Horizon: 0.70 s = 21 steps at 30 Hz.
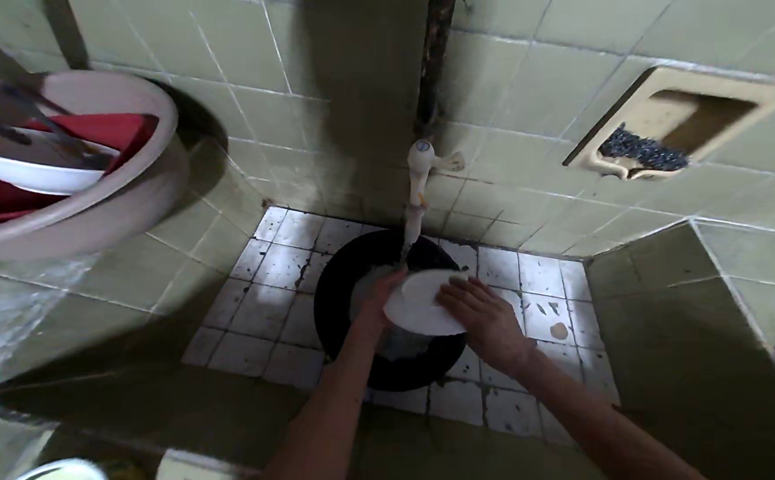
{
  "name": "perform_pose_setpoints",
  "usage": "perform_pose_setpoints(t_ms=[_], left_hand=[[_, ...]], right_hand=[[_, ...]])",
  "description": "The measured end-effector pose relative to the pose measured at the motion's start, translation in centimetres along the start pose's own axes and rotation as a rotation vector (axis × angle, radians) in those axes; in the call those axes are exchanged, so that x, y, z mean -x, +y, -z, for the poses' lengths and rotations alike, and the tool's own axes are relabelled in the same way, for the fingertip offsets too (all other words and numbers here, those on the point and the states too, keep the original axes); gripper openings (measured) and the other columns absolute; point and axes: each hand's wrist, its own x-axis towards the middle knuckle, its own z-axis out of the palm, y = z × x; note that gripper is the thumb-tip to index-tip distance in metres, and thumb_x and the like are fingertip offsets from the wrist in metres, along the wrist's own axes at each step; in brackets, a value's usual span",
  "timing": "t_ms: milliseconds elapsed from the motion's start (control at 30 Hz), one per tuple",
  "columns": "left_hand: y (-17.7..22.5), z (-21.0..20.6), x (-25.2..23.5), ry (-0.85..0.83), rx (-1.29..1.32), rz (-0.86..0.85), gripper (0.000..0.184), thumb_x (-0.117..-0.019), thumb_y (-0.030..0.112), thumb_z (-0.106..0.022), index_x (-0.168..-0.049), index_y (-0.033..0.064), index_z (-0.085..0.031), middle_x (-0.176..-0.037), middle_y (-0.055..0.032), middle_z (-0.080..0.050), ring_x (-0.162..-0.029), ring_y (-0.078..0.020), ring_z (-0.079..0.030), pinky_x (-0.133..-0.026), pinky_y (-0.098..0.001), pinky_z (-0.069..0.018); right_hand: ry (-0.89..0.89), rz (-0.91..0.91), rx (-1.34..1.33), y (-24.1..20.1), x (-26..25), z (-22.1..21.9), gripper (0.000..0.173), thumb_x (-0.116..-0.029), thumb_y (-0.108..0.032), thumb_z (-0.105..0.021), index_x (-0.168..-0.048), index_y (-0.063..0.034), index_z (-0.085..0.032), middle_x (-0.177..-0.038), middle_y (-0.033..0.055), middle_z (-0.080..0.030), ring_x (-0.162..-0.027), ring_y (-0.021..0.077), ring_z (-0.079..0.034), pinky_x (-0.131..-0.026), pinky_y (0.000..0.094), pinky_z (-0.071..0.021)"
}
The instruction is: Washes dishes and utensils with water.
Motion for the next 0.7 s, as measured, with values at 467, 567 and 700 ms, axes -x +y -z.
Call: perform_pose_setpoints(t_ms=[467, 567, 700], left_hand=[[1.5, 1.2, 0.8, 0.114, -0.042, 0.056, 0.043, -0.1091, 0.039, -0.043, -0.141, 0.0117, -0.051, -0.117, -0.013, -0.069, -0.101, -0.0245, -0.069, -0.084, -0.0458, -0.0592], [1.9, 0.6, 1.4, 0.17, -0.026, 0.005, 0.047, -0.1095, 0.044, -0.038, -0.142, 0.0116, -0.05, -0.12, -0.0114, -0.067, -0.104, -0.0219, -0.067, -0.086, -0.0441, -0.0578], [1.6, 0.5, 1.1, 0.111, 0.058, -0.105, 0.053, -0.1097, 0.05, -0.028, -0.142, 0.014, -0.051, -0.12, -0.0069, -0.068, -0.106, -0.0165, -0.068, -0.09, -0.0389, -0.0583]], right_hand=[[0.005, -1.279, -0.696, 0.2, -3.6, -4.3, 0.057, -0.0962, -0.028, -0.071, -0.142, -0.0003, -0.052, -0.121, 0.0244, -0.065, -0.105, 0.0354, -0.065, -0.087, 0.0547, -0.0541], [-0.194, -0.953, -0.079, 0.3, -5.1, -7.4, 0.085, -0.1025, -0.055, -0.052, -0.155, 0.0089, -0.03, -0.15, 0.035, -0.043, -0.135, 0.0516, -0.048, -0.105, 0.0699, -0.039], [-0.135, -0.467, -0.077, -0.9, -6.1, -10.8, 0.075, -0.1086, -0.049, -0.033, -0.156, 0.0093, -0.031, -0.165, 0.0288, -0.024, -0.155, 0.0467, -0.017, -0.122, 0.0684, -0.0078]])
